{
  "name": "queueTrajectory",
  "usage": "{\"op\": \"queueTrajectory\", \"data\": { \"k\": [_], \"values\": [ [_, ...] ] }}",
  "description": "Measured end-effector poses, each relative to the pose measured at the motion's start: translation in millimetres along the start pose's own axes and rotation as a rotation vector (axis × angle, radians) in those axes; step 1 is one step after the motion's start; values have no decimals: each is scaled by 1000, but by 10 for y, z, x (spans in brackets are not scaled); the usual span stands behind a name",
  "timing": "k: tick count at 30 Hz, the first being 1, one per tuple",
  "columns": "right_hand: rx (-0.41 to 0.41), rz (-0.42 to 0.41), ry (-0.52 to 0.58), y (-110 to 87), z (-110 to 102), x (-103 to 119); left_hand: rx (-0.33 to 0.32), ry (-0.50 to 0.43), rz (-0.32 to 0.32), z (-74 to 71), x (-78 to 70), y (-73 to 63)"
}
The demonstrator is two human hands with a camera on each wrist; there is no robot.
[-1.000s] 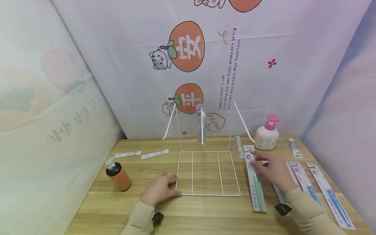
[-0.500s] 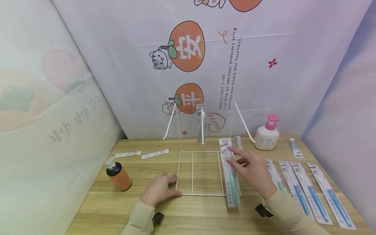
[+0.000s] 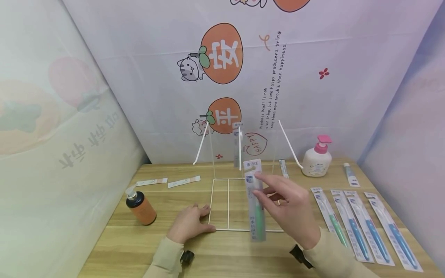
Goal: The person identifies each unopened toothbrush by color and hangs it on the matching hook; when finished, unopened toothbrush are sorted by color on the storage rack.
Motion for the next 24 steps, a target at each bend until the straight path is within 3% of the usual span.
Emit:
{"op": "queueTrajectory", "data": {
  "k": [5,8,24],
  "values": [
    [-49,-101,75,83,87,128,3,-3,-2,-3,6,2],
    [-43,-117,85,106,143,159,9,3,-8,1,10,9],
    [45,-50,24,75,317,-55,9,-1,-18,6,0,5]
  ]
}}
Point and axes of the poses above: each hand's wrist, its own y-axis towards the middle knuckle, its own z-axis out of the palm, x = y × z, the point moved 4 cm from there along y, towards the middle knuckle, and after that the axes turned 8 degrees about y, right-handed, at the moved point
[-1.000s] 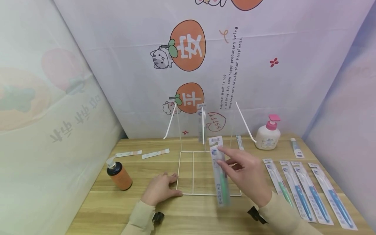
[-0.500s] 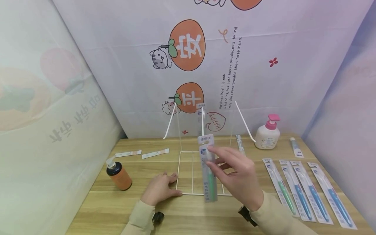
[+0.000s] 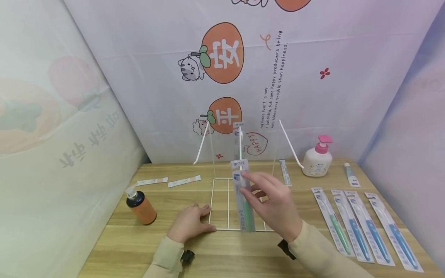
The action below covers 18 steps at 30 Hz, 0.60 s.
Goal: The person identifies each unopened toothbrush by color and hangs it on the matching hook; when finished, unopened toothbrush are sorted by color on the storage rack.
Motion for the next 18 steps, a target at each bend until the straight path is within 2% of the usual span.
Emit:
{"op": "queueTrajectory", "data": {
  "k": [9,18],
  "values": [
    [-19,0,-50,66,90,-207,11,-2,-5,3,8,-3],
    [-43,-11,-143,234,174,-457,13,-1,2,-1,13,10]
  ]
}}
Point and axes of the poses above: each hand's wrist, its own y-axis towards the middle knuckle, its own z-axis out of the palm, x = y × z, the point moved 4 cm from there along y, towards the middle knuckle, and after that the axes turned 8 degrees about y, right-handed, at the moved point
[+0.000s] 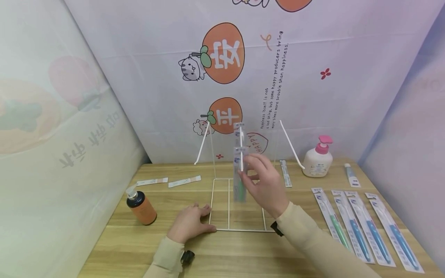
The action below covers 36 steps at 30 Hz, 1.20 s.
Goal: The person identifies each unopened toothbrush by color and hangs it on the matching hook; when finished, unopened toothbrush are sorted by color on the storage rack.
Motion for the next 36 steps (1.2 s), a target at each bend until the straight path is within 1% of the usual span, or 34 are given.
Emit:
{"op": "queueTrajectory", "data": {
  "k": [5,13,16,20,24,32,36],
  "values": [
    [-3,15,-39,111,59,-167,-2,11,1,9,-3,-2],
    [-5,81,-68,240,110,-375,-8,17,4,-15,-18,0],
    [-7,93,-71,265,121,-413,-15,19,10,-18,-22,2],
    [-24,74,-70,303,137,-457,-23,17,14,-18,-24,0],
    [-31,76,-73,331,155,-502,-23,18,19,-21,-25,-1],
    [-23,120,-90,343,185,-526,-25,22,23,-23,-18,-7],
    [-24,127,-87,338,192,-529,-25,21,22,-26,-14,-9]
  ]
}}
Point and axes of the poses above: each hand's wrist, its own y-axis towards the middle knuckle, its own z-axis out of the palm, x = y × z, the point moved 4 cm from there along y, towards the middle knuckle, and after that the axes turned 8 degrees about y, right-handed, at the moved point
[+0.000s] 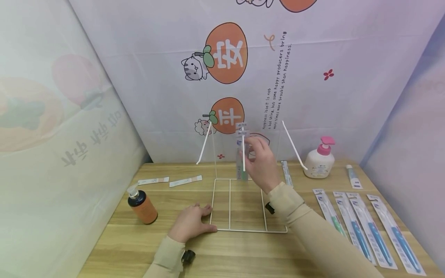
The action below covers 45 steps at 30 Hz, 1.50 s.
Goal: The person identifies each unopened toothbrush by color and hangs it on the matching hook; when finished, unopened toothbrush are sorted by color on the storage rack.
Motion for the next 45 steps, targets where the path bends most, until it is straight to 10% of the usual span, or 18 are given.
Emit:
{"op": "queueTrajectory", "data": {
  "k": [23,37,45],
  "values": [
    [-37,119,-74,-618,-750,-462,8,-15,-18,-8,-7,0],
    [197,281,-262,-1173,-1507,-980,17,-28,-27,7,-5,-12],
    [500,586,-231,-1513,-1892,-1409,16,-20,-23,40,19,2]
  ]
}}
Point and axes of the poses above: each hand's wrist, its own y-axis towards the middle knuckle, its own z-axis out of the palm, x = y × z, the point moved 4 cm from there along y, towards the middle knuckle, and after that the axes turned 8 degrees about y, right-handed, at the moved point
